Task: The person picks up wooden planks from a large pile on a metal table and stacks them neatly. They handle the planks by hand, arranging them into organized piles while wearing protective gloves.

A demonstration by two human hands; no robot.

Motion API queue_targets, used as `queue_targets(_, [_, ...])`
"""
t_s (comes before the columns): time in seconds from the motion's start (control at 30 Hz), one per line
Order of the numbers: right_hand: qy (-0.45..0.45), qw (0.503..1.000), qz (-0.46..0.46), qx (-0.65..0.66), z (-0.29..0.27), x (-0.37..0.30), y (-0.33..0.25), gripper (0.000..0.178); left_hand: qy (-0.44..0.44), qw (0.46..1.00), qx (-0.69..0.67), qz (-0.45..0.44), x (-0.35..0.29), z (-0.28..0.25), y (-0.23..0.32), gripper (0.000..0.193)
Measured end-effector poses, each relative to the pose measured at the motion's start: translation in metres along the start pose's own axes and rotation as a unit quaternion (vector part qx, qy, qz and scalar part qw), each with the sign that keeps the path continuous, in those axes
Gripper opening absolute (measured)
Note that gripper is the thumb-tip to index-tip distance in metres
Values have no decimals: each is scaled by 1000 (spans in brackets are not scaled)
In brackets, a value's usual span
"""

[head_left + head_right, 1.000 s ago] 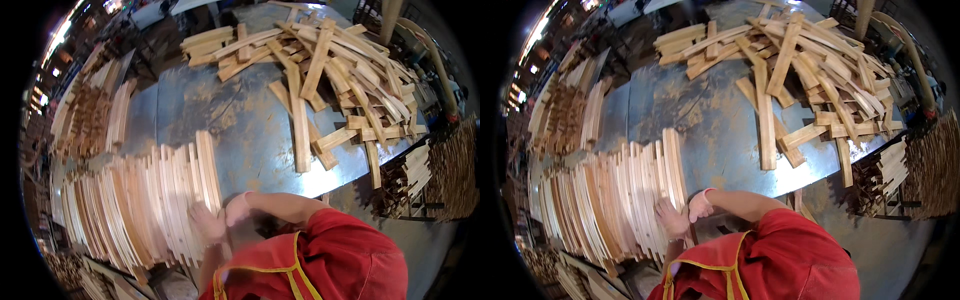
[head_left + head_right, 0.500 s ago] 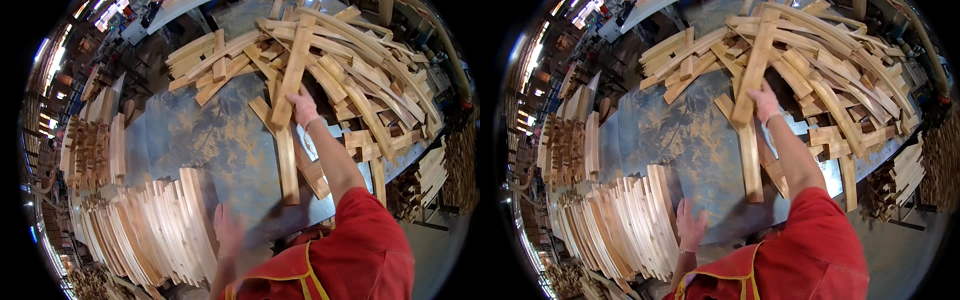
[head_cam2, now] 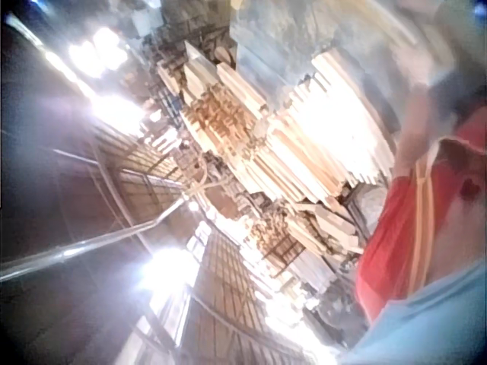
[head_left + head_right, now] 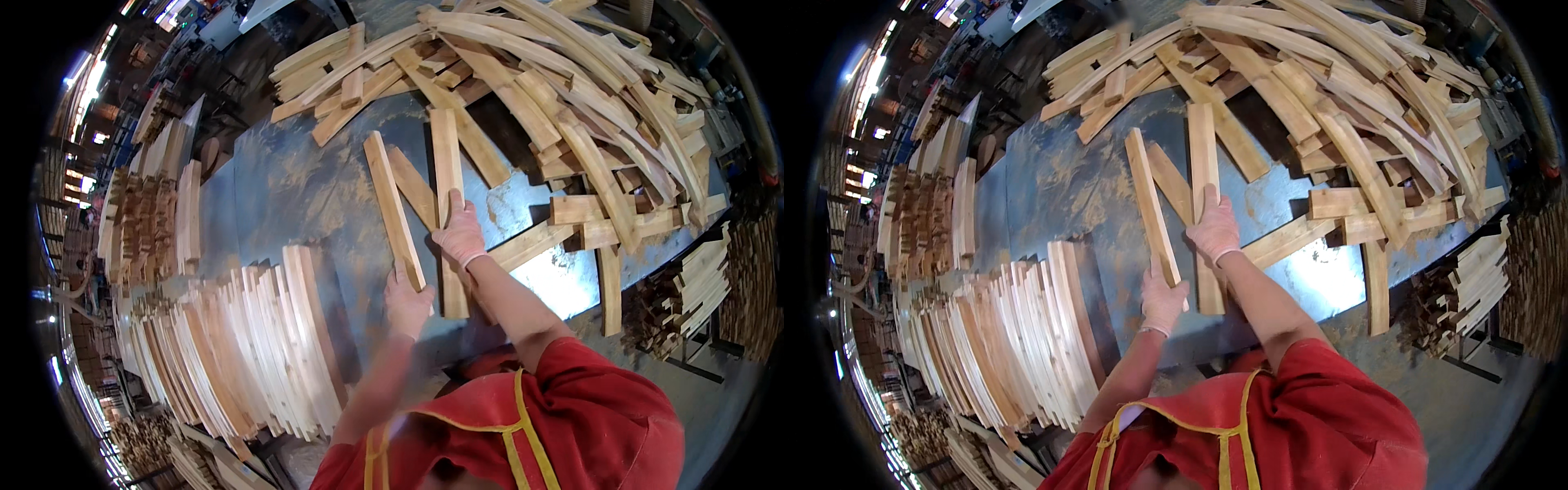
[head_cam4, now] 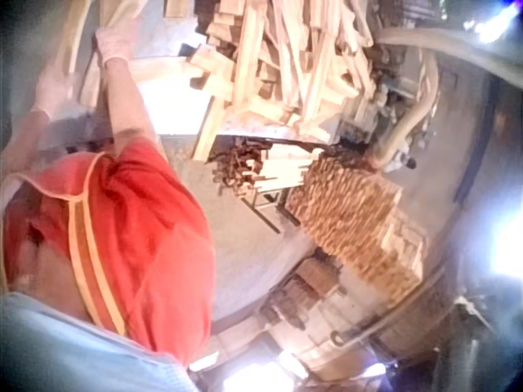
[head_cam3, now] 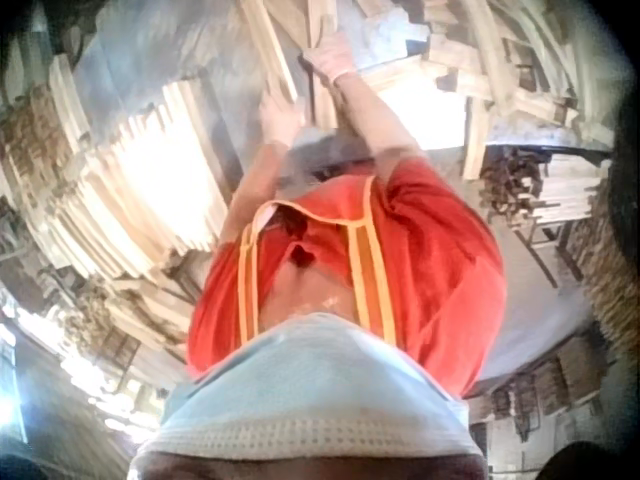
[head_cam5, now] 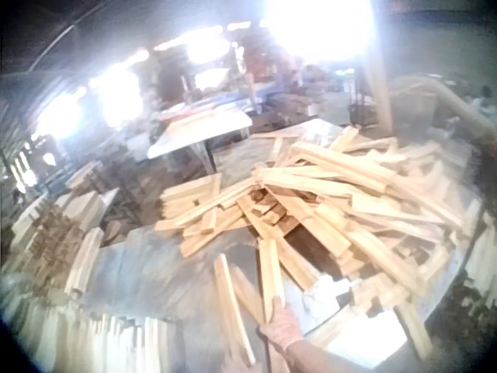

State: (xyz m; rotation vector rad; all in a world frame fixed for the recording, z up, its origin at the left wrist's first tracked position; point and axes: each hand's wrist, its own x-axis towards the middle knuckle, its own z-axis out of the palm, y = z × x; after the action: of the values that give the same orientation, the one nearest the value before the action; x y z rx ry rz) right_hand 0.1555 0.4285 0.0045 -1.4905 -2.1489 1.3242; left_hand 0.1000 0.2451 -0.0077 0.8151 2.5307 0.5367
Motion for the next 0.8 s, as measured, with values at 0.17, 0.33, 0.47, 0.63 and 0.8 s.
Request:
queue_targets(0.17, [-247, 776, 83, 574, 62, -45, 73, 86, -172, 687, -699, -96, -48, -33, -63, 80])
queue_targets(0.33, [-482, 392, 269, 736, 96, -149, 55, 64, -186, 634, -714, -231, -127, -22, -175, 78])
queue_targets(0.47, [-430, 702, 269, 500, 125, -182, 53, 62, -223, 514, -815, -147, -170, -57, -179, 66])
queue_targets(0.63, [-407, 884, -149, -178, 123, -203, 11, 82, -178, 951, -242, -67, -178, -84, -169, 60])
queue_targets(0.8, [-404, 898, -153, -78, 156, -266, -30, 73, 85, 977, 195, -26, -212, -115, -156, 72])
